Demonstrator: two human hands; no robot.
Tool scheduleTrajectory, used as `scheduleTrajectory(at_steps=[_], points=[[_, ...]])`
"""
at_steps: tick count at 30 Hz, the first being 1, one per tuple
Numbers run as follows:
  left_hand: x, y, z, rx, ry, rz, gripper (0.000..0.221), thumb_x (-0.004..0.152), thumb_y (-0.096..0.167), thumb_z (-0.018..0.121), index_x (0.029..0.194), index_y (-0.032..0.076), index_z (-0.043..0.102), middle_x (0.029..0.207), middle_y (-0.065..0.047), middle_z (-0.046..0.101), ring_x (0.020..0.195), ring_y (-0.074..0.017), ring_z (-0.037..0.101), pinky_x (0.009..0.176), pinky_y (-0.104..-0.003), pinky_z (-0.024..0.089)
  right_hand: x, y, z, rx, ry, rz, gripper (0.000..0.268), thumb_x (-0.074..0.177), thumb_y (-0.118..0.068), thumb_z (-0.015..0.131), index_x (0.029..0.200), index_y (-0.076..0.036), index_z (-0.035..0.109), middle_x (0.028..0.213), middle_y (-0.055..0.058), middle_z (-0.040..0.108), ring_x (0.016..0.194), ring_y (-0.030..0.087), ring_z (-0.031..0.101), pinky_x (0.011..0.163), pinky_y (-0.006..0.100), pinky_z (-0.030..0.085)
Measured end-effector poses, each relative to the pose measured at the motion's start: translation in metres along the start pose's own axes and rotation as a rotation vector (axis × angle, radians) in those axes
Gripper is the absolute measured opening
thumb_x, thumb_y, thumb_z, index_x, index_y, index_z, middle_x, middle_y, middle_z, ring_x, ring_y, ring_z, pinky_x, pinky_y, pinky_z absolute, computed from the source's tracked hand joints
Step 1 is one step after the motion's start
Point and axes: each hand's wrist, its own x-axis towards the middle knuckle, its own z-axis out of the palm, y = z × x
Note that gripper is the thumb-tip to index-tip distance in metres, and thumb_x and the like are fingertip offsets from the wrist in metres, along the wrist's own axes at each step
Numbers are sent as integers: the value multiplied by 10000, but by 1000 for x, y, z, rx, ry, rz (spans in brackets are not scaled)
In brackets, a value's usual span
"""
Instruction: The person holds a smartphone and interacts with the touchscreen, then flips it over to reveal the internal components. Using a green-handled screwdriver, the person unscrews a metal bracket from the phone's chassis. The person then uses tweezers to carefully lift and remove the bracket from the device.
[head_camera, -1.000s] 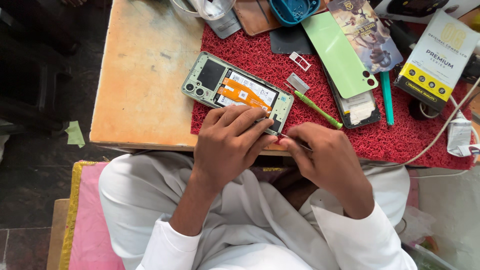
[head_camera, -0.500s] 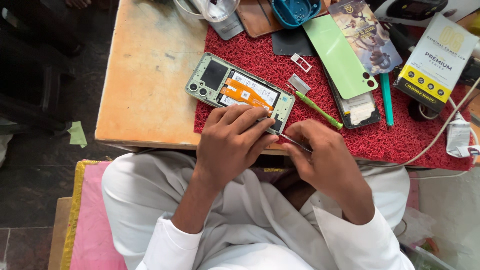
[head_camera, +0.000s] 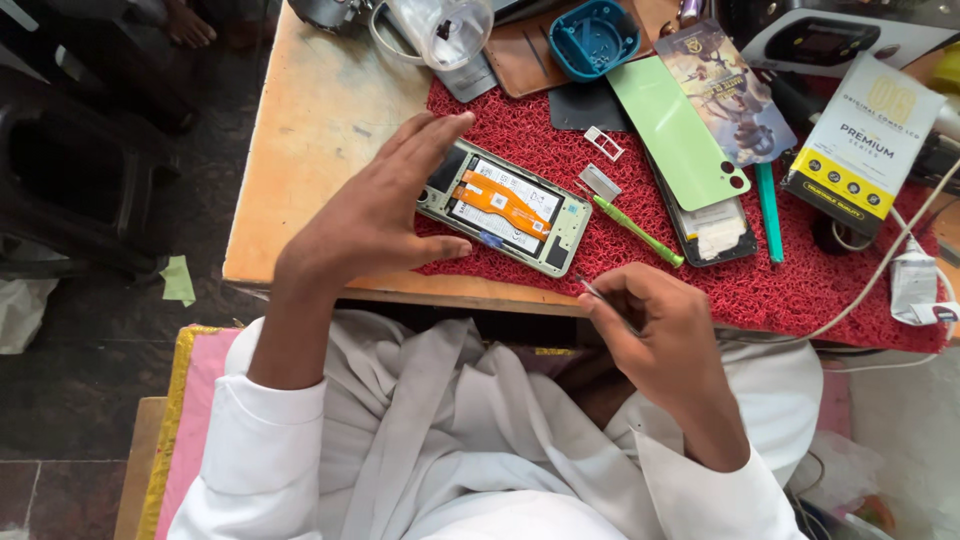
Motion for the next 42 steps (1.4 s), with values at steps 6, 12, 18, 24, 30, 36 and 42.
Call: scheduleTrajectory(at_steps=[6, 12, 18, 24, 30, 36, 42], points=[[-6, 19, 17, 151, 103, -60, 1060, 653, 358, 934, 1501, 11, 400, 1459, -227, 501, 1394, -424, 402, 1166, -487, 346, -21, 15, 4, 642, -68, 71, 139, 975, -78, 664, 1049, 29, 711, 851, 33, 708, 722, 64, 652, 620, 212, 526], [-49, 81, 52, 275, 435, -210, 688, 804, 232, 861, 1384, 5, 571, 1379, -235, 568, 1302, -410, 505, 1107, -511, 411, -39, 24, 16, 1101, -72, 175, 172, 995, -53, 631, 1087, 65, 717, 830, 73, 675, 703, 98, 589, 562, 202, 422], [-85, 140, 101, -539, 281, -296, 374, 888, 169, 786, 1196, -4, 666, 1119, -151, 738, 1045, -297, 735, 906, -383, 560, -51, 5, 27, 1110, -80, -34, 154, 1008, -17, 617, 1081, 76, 716, 1165, 158, 641, 1064, 188, 639, 946, 297, 539], [-80, 148, 115, -616, 426, -279, 224, 992, 97, 662, 1187, -12, 650, 1047, -138, 715, 962, -280, 729, 830, -360, 569, -38, -29, 28, 774, -65, -156, 184, 977, 26, 620, 1113, 83, 730, 1241, 159, 610, 1082, 164, 618, 856, 258, 528], [-74, 152, 117, -777, 370, -382, 147, 1057, 75, 523, 982, -7, 620, 832, -146, 606, 649, -287, 602, 608, -370, 503, -15, -36, 18, 1124, -33, -47, 157, 1000, 29, 623, 1037, 144, 724, 1086, 227, 683, 795, 169, 639, 647, 261, 523], [-74, 155, 159, -600, 445, -235, 106, 1064, 50, 517, 1008, -2, 591, 899, -183, 640, 841, -377, 649, 744, -432, 524, -12, -48, 15, 1070, 329, -96, 155, 904, 34, 573, 950, 80, 714, 1009, 190, 699, 886, 192, 679, 790, 240, 549], [-81, 154, 159, -690, 337, -221, 135, 1055, 28, 528, 963, 10, 625, 871, -158, 667, 816, -326, 685, 739, -420, 550, 17, -28, -41, 844, 626, -196, 165, 1000, -48, 579, 1000, 64, 700, 982, 176, 705, 862, 194, 689, 823, 274, 560]])
